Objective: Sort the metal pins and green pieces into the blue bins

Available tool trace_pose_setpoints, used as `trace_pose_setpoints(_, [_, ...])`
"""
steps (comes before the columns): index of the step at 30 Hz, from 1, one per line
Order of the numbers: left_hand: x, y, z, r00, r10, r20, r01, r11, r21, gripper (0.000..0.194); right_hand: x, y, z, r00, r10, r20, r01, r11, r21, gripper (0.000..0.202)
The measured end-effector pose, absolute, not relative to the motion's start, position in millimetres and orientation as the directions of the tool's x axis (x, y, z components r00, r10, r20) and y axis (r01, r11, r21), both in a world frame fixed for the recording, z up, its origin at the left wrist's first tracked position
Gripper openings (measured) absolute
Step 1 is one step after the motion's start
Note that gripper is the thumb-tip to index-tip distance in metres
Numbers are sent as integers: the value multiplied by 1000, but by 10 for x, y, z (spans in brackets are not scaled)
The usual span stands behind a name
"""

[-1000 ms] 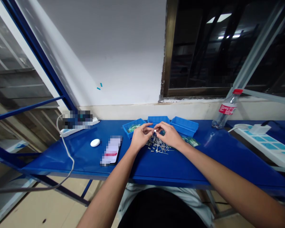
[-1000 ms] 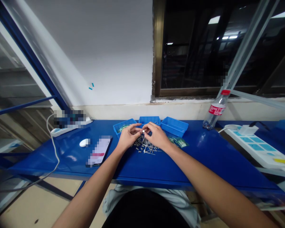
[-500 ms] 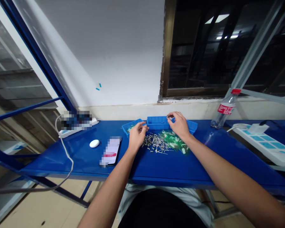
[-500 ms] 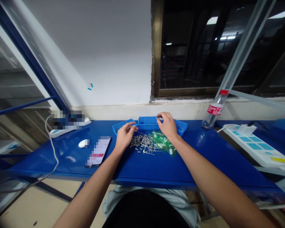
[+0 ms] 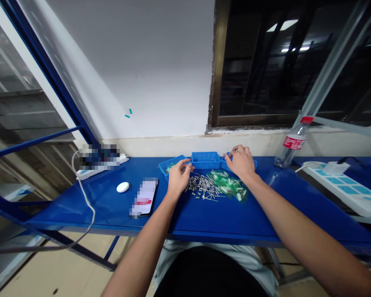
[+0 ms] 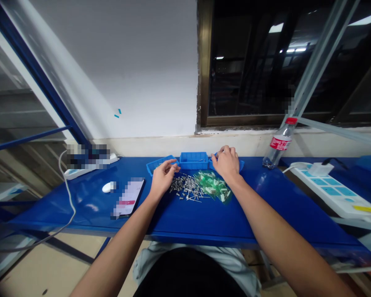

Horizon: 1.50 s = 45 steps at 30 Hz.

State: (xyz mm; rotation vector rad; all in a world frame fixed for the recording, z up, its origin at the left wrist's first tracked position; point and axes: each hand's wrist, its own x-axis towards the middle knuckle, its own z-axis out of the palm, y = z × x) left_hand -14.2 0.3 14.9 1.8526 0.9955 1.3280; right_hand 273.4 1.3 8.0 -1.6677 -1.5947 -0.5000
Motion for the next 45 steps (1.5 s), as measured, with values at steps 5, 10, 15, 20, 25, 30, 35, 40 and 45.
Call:
trace_pose_setpoints(5, [-148,14,137,203,855,477,217,-514,830,34,2628,-40,128,-14,688,725,956,222,-192,28])
trace_pose_setpoints(10, [-142,-6,154,195,852,486,240,-522,819,33,2276,-235,162,-340,731,592,807,550,-216,21])
trace_pose_setpoints(15, [-132,-36,180,182,856,485,246,-517,820,30,1853,-441,182,-572,631,525,612,754,-240,20])
trace_pose_setpoints(20, [-136,-62,198,188,859,476,262,-511,819,30,1541,-601,205,-669,583,461,549,806,-223,31])
trace_pose_setpoints(25, [-141,-60,192,177,853,491,257,-521,814,31,1416,-641,114,-748,544,380,537,833,-134,28])
trace_pose_setpoints(30, [-140,-51,182,178,845,505,275,-535,799,30,1478,-577,116,-741,554,381,582,812,-49,17])
trace_pose_setpoints(35, [-136,-67,208,176,844,507,285,-537,794,29,1529,-554,147,-744,545,387,587,810,-11,14])
trace_pose_setpoints(40, [-141,-79,231,175,848,500,293,-530,796,29,1565,-555,160,-615,526,587,503,835,-222,16])
trace_pose_setpoints(45, [-132,-75,212,250,825,507,270,-562,782,33,1713,-510,221,-164,635,755,526,704,-477,17])
